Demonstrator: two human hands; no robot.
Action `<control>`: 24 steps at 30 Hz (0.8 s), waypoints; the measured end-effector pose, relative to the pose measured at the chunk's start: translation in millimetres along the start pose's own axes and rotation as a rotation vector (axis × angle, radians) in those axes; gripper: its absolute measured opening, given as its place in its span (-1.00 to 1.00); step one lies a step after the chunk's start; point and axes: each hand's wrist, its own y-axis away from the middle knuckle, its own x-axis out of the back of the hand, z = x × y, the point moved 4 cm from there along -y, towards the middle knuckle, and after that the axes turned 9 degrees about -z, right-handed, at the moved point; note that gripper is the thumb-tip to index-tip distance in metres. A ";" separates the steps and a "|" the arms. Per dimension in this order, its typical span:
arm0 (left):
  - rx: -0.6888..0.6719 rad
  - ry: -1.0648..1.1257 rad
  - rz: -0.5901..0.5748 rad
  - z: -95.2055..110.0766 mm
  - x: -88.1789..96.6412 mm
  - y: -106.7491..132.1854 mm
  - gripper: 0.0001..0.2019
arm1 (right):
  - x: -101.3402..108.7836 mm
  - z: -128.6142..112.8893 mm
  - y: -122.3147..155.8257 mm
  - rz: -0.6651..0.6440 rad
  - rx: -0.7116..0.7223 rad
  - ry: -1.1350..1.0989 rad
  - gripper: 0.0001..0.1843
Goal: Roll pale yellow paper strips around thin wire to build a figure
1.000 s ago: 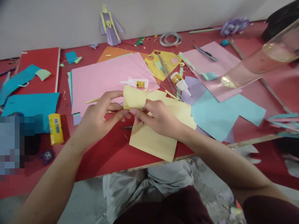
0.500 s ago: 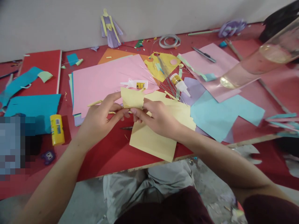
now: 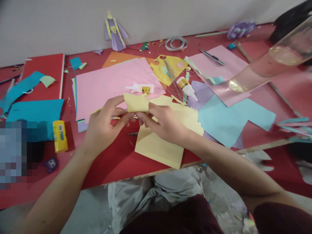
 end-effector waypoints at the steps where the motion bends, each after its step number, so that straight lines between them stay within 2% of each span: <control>1: 0.003 0.012 -0.004 -0.1 0.3 -0.2 -0.64 | 0.4 -0.1 0.6 0.012 0.007 0.043 -0.70; 6: 0.016 0.106 -0.019 0.5 1.6 -1.2 -0.65 | 0.6 0.1 3.1 0.059 0.041 0.197 -0.68; 10: 0.010 0.142 -0.018 1.2 1.7 -1.4 -0.65 | 0.5 -1.1 4.3 0.082 0.085 0.228 -0.68; 24: 0.010 0.235 0.022 -0.2 2.9 -1.0 -0.64 | 4.2 -6.0 2.5 0.030 0.041 -0.067 -0.64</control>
